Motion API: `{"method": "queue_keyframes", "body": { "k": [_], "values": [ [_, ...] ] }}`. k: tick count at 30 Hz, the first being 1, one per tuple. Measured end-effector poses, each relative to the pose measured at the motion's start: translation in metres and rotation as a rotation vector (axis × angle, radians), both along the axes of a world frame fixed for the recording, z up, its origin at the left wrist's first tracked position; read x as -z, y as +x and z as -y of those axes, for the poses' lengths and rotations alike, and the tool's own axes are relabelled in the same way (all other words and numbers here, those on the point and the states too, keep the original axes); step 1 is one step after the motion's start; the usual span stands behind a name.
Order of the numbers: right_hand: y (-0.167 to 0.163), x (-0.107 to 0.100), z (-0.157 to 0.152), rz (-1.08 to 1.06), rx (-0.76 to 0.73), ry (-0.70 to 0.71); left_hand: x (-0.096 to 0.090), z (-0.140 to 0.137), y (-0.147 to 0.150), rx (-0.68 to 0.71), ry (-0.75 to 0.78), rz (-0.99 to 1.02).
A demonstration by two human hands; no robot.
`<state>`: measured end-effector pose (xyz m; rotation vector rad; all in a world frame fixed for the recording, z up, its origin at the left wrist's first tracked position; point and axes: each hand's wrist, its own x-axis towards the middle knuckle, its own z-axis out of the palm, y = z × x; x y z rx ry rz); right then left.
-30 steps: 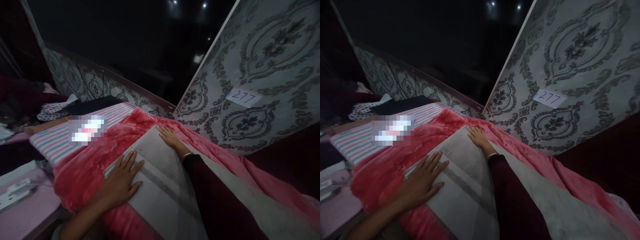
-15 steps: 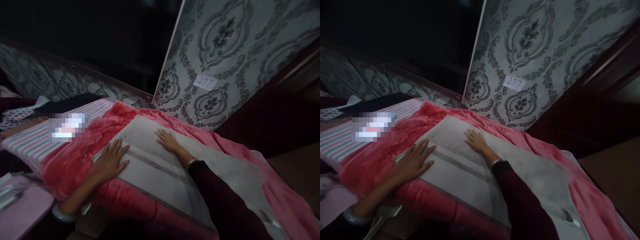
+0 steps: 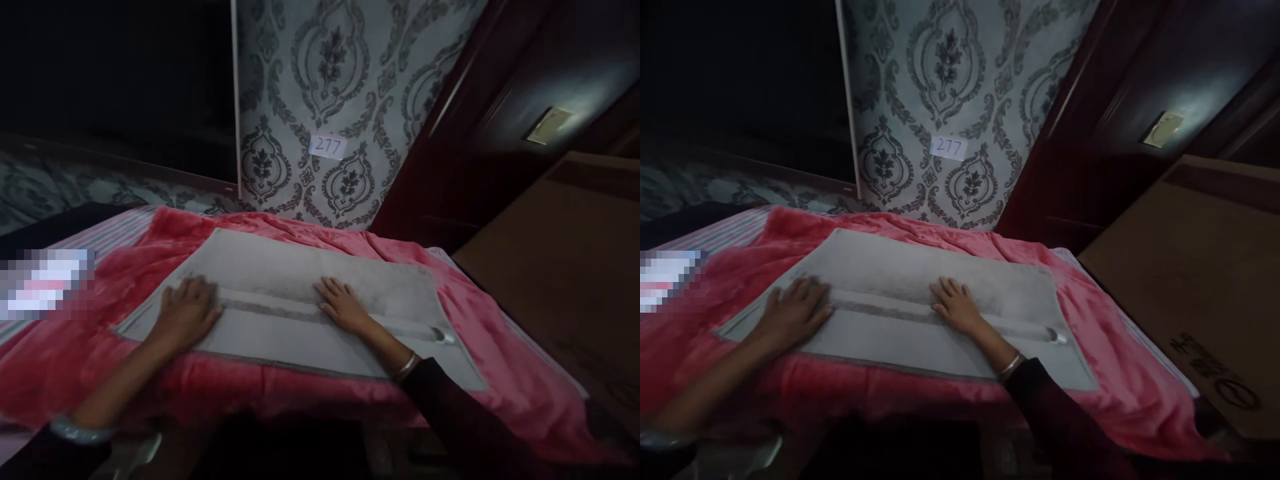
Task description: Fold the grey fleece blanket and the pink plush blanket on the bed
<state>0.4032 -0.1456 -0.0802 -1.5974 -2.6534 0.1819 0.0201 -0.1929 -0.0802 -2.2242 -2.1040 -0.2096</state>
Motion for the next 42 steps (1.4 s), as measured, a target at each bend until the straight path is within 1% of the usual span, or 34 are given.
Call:
{"method": "queue_keyframes", "body": {
  "k": [1,3,5,6,7,8,10,13,15,17,20,23,25,26,29,31,34,35,36,37,39,40,42],
  "values": [
    [0.017,0.002,0.004,0.014,0.065,0.009,-0.008,-0.005,0.022,0.087,-0.007,0.004],
    [0.047,0.006,0.008,0.037,0.194,0.051,-0.022,-0.020,0.075,0.351,-0.075,0.023],
    [0.070,0.012,0.011,0.053,0.310,0.104,-0.029,-0.041,0.128,0.596,-0.162,0.045],
    [0.078,0.016,0.012,0.057,0.359,0.128,-0.029,-0.053,0.150,0.674,-0.178,0.047],
    [0.084,0.019,0.013,0.057,0.398,0.146,-0.028,-0.067,0.168,0.719,-0.197,0.040],
    [0.088,0.022,0.015,0.052,0.426,0.158,-0.026,-0.081,0.182,0.727,-0.210,0.031],
    [0.092,0.026,0.017,0.025,0.452,0.168,-0.019,-0.106,0.196,0.668,-0.210,0.015],
    [0.092,0.025,0.018,-0.036,0.452,0.167,-0.012,-0.137,0.193,0.485,-0.151,0.016],
    [0.093,0.021,0.016,-0.077,0.452,0.170,-0.011,-0.150,0.187,0.332,-0.122,0.015],
    [0.094,0.018,0.014,-0.111,0.463,0.176,-0.014,-0.156,0.185,0.266,-0.108,0.006],
    [0.099,0.015,0.016,-0.140,0.516,0.201,-0.021,-0.154,0.188,0.272,-0.108,-0.002],
    [0.107,0.015,0.022,-0.145,0.628,0.222,-0.026,-0.148,0.192,0.289,-0.100,0.001],
    [0.113,0.015,0.025,-0.139,0.690,0.201,-0.027,-0.147,0.194,0.297,-0.099,-0.008],
    [0.117,0.015,0.027,-0.134,0.698,0.182,-0.027,-0.148,0.194,0.297,-0.097,-0.016],
    [0.128,0.015,0.026,-0.121,0.657,0.143,-0.027,-0.149,0.195,0.299,-0.084,-0.030],
    [0.138,0.012,0.023,-0.122,0.599,0.135,-0.027,-0.149,0.195,0.295,-0.083,-0.026],
    [0.162,0.003,0.021,-0.132,0.501,0.143,-0.028,-0.149,0.195,0.303,-0.085,-0.021],
    [0.173,-0.001,0.022,-0.141,0.508,0.167,-0.028,-0.149,0.195,0.302,-0.085,-0.025],
    [0.185,-0.005,0.025,-0.154,0.555,0.202,-0.028,-0.149,0.194,0.300,-0.086,-0.030],
    [0.197,-0.010,0.028,-0.169,0.647,0.242,-0.028,-0.149,0.194,0.297,-0.085,-0.033],
    [0.223,-0.017,0.038,-0.197,0.880,0.305,-0.027,-0.150,0.193,0.297,-0.086,-0.032],
    [0.234,-0.019,0.043,-0.202,0.980,0.312,-0.027,-0.150,0.193,0.294,-0.083,-0.027],
    [0.252,-0.020,0.053,-0.189,1.093,0.278,-0.025,-0.151,0.193,0.297,-0.071,-0.014]
  ]
}}
